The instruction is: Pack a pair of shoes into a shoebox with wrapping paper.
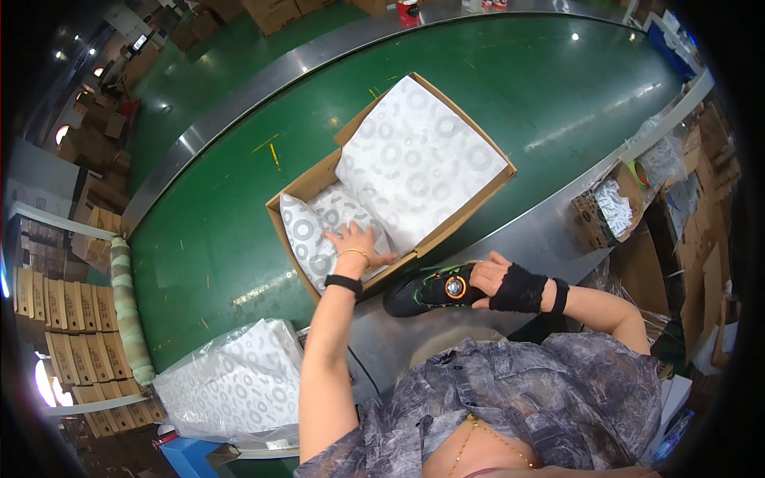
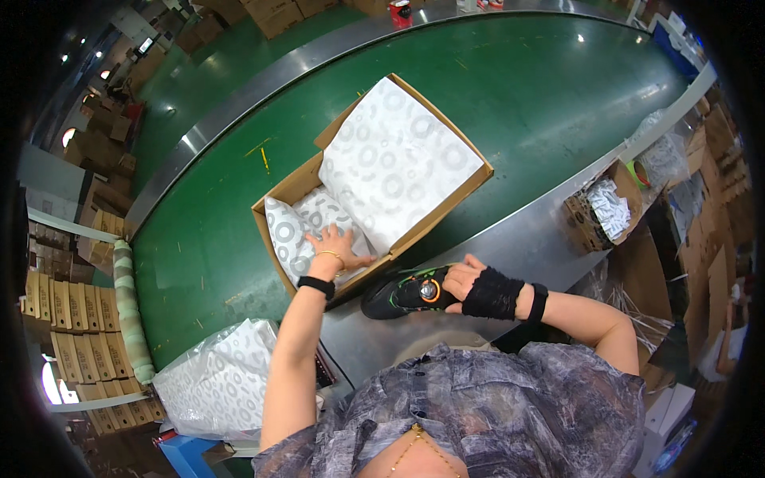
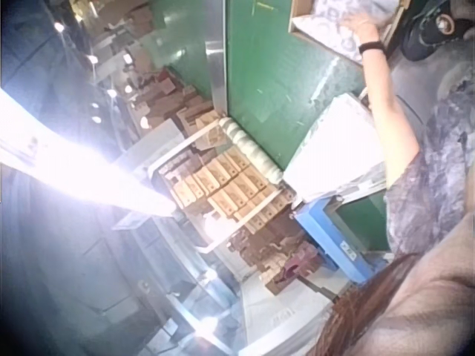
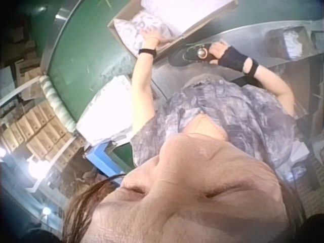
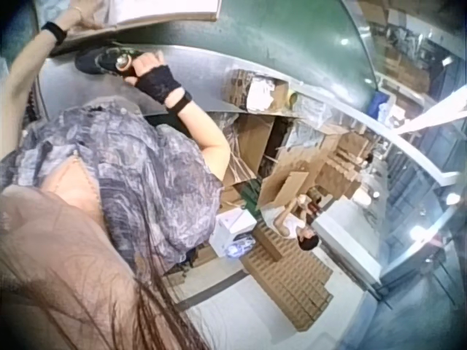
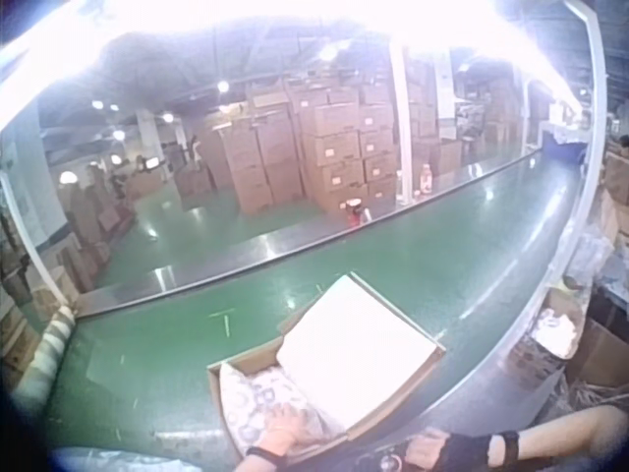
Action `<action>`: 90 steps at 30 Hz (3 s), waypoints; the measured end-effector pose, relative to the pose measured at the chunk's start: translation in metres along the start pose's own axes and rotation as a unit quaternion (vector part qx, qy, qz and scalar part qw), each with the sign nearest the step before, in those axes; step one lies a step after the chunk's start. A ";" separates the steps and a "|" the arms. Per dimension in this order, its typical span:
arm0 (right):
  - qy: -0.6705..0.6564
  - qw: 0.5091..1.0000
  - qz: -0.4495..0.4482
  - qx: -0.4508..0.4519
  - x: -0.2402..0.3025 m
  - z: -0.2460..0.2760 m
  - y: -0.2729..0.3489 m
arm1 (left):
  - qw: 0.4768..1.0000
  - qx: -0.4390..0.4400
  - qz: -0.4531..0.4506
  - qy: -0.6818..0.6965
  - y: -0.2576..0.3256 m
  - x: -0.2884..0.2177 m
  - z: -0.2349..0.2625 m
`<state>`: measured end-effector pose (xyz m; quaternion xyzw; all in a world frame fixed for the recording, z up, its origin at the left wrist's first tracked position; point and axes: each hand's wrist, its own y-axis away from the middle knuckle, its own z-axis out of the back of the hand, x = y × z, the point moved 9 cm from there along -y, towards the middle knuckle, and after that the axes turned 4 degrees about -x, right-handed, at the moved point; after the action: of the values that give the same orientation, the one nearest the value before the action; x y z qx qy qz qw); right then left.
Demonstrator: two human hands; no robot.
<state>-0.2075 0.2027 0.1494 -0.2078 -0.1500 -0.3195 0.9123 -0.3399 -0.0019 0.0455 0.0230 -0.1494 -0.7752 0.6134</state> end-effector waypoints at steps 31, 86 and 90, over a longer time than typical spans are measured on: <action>-0.128 0.922 0.094 -0.352 0.094 0.165 -0.134 | 0.624 -0.150 0.083 0.762 0.208 0.026 -0.014; 0.068 0.983 0.046 -0.164 0.029 0.013 -0.104 | 0.270 -0.195 0.186 0.924 0.170 0.075 -0.046; -0.064 0.965 -0.071 -0.245 0.010 0.035 -0.063 | 0.342 -0.327 0.170 0.864 0.260 0.088 -0.004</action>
<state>-0.2449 0.1694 0.2014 -0.4343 -0.1395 -0.3962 0.7968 -0.1152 -0.1400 0.1227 0.4519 0.7287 -0.1899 0.4781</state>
